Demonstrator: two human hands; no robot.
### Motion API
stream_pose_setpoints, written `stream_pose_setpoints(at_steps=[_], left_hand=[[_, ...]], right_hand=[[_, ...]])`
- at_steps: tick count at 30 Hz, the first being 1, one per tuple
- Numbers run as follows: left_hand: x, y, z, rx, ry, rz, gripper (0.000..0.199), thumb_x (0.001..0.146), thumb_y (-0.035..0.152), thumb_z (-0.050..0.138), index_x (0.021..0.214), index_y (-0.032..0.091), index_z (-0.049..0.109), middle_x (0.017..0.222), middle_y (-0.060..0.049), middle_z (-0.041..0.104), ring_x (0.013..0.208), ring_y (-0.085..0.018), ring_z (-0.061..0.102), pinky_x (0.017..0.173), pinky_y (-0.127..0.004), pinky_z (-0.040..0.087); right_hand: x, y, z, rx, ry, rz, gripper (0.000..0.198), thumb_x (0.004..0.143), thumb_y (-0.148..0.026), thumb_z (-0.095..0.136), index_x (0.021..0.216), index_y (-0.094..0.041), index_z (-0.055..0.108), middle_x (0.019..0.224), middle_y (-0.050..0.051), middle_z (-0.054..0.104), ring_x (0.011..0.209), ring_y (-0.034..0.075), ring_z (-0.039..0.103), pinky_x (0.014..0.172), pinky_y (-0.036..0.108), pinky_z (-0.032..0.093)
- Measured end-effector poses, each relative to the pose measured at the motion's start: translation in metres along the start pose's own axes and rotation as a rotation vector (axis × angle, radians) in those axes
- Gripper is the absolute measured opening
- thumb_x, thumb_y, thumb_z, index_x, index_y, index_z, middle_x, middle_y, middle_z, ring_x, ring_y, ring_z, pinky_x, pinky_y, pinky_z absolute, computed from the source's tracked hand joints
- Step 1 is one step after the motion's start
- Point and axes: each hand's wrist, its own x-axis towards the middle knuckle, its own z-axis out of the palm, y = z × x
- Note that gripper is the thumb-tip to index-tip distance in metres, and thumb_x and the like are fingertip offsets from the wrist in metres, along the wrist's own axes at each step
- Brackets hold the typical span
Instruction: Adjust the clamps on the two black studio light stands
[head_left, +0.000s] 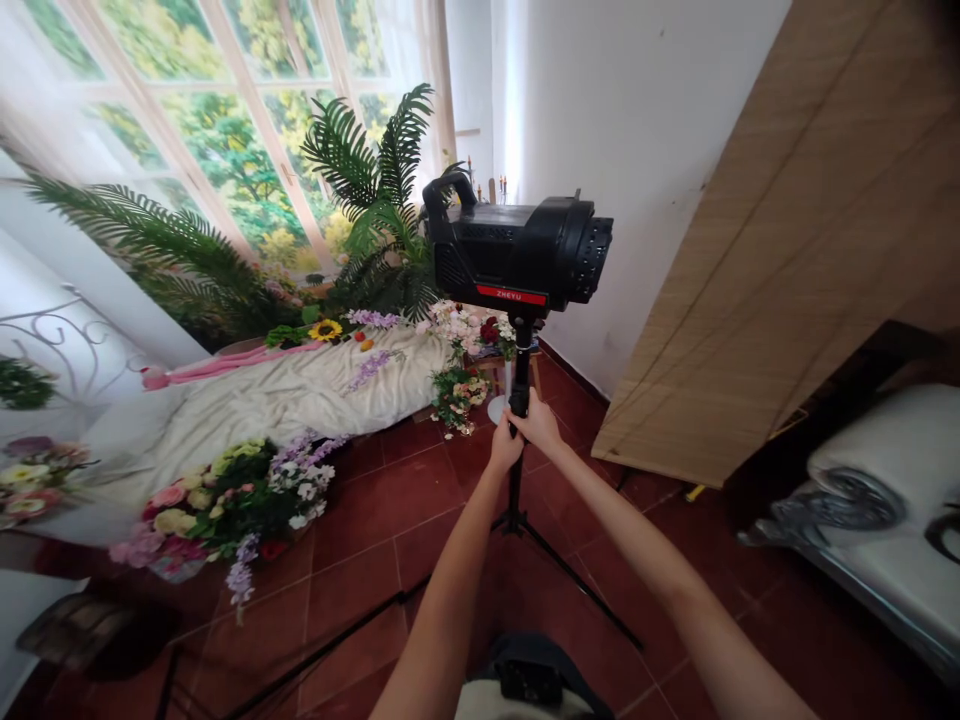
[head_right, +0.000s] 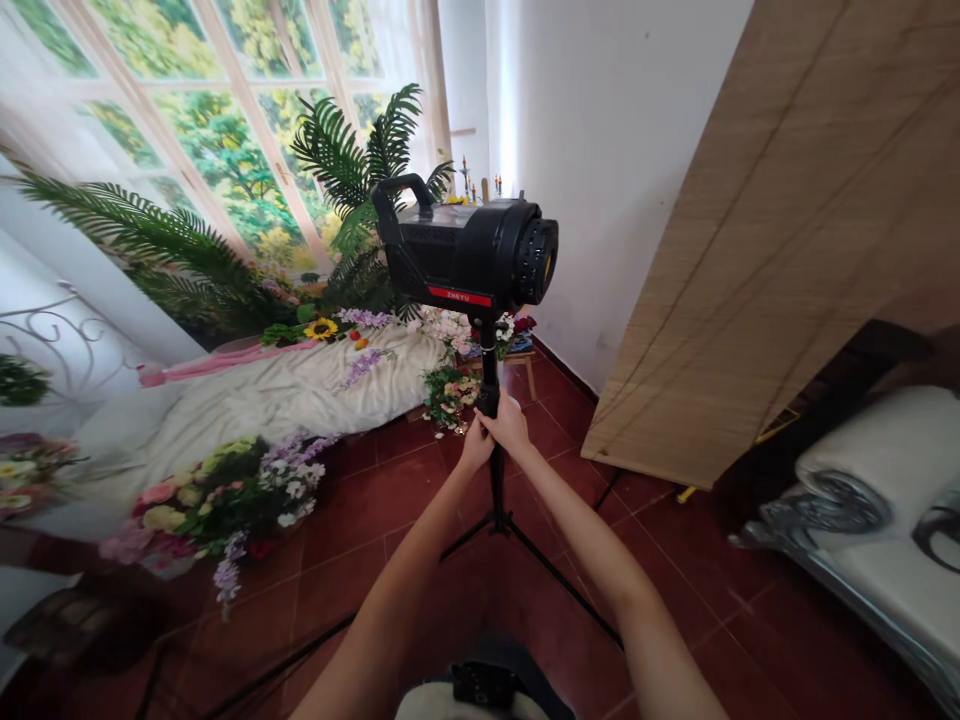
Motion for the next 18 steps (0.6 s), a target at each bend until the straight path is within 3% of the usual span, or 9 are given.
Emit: stream_pose_setpoints(at_steps=[4, 10, 18], left_hand=[[-0.001, 0.008, -0.003, 0.046, -0.016, 0.062, 0.043, 0.084, 0.031, 0.051, 0.125, 0.017, 0.045, 0.118, -0.012, 0.059, 0.105, -0.021, 0.059, 0.094, -0.039, 0.046], [-0.004, 0.027, -0.006, 0.094, -0.028, 0.052, 0.035, 0.087, 0.04, 0.048, 0.115, 0.019, 0.051, 0.104, -0.008, 0.063, 0.095, -0.02, 0.061, 0.088, -0.035, 0.048], [0.007, 0.032, -0.004, 0.135, 0.003, 0.018, 0.037, 0.081, 0.049, 0.055, 0.103, 0.019, 0.056, 0.095, -0.007, 0.062, 0.089, -0.019, 0.06, 0.084, -0.034, 0.047]], right_hand=[[0.01, -0.005, -0.013, -0.128, -0.013, -0.041, 0.048, 0.076, -0.047, 0.059, 0.113, -0.02, 0.047, 0.086, 0.007, 0.068, 0.076, 0.023, 0.065, 0.059, 0.026, 0.041], [0.029, -0.031, -0.049, -0.124, 0.039, -0.134, 0.047, 0.074, -0.047, 0.06, 0.112, -0.021, 0.049, 0.083, 0.005, 0.068, 0.073, 0.022, 0.064, 0.059, 0.026, 0.041], [0.067, -0.087, -0.11, 0.022, 0.249, -0.291, 0.047, 0.075, -0.045, 0.06, 0.115, -0.021, 0.05, 0.085, 0.004, 0.065, 0.078, 0.023, 0.062, 0.067, 0.031, 0.045]])
